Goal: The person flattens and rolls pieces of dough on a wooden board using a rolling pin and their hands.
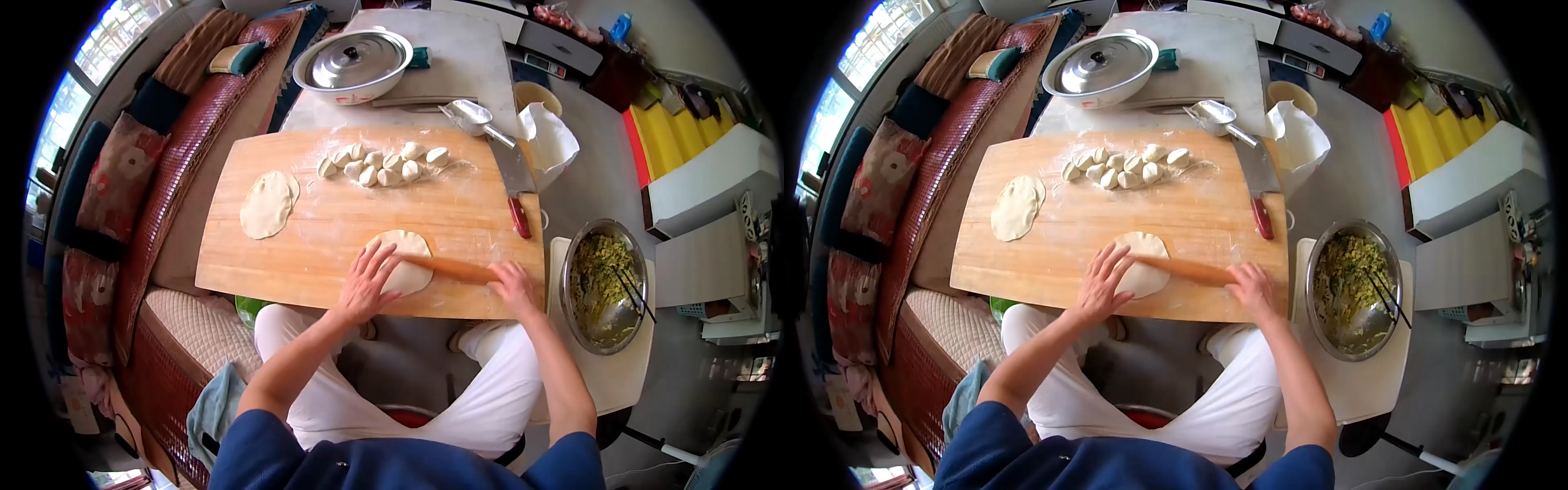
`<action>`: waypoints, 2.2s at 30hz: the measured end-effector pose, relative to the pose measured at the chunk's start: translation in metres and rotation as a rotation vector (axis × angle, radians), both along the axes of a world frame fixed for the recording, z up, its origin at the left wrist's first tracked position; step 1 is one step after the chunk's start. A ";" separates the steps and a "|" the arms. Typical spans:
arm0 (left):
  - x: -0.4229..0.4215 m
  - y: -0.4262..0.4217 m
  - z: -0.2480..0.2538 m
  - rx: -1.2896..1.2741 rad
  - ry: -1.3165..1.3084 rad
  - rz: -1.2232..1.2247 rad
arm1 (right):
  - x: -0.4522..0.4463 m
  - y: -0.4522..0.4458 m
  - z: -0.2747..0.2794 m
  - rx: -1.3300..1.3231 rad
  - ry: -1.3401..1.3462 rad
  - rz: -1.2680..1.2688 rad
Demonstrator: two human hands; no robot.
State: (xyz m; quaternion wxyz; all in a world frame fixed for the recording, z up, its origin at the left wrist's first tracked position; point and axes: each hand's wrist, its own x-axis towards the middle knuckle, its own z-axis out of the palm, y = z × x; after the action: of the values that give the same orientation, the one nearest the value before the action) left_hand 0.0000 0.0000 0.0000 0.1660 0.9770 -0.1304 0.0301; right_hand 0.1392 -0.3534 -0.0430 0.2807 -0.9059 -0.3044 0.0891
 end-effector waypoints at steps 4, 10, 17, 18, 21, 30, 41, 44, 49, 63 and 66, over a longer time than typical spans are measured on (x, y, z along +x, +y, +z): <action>-0.017 -0.034 -0.017 -0.001 0.054 0.087 | -0.009 0.008 0.018 -0.103 -0.167 0.080; 0.078 0.008 -0.041 0.055 0.017 0.343 | 0.067 0.063 0.008 -0.091 -0.415 0.003; 0.023 -0.023 -0.023 0.074 0.017 0.239 | 0.043 0.035 -0.017 0.036 -0.351 0.067; 0.009 -0.029 -0.021 0.058 0.046 0.228 | 0.038 0.030 -0.016 0.077 -0.340 0.099; 0.019 -0.024 -0.031 0.015 0.048 0.291 | 0.038 0.048 0.014 -0.080 -0.395 0.055; 0.123 -0.010 -0.028 0.000 -0.218 0.682 | 0.095 0.079 -0.013 -0.023 -0.296 -0.057; 0.049 -0.004 -0.016 0.057 0.018 -0.093 | 0.037 0.001 0.002 0.098 -0.270 -0.160; 0.009 0.005 -0.021 -0.059 -0.024 0.029 | 0.005 -0.005 0.010 0.017 -0.194 -0.059; 0.002 -0.010 -0.026 -0.032 0.085 0.156 | 0.017 0.036 0.015 -0.085 -0.299 -0.052; -0.009 -0.029 -0.025 0.040 0.069 0.213 | 0.021 0.020 0.002 -0.009 -0.388 0.033; 0.027 -0.011 -0.037 0.029 0.070 0.290 | 0.038 0.045 0.019 -0.025 -0.405 0.020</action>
State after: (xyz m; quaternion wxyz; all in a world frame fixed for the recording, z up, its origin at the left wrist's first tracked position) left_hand 0.0272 -0.0109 -0.0371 0.1504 0.9883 0.0176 0.0178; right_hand 0.1772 -0.3082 -0.0238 0.2015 -0.9057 -0.3624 -0.0881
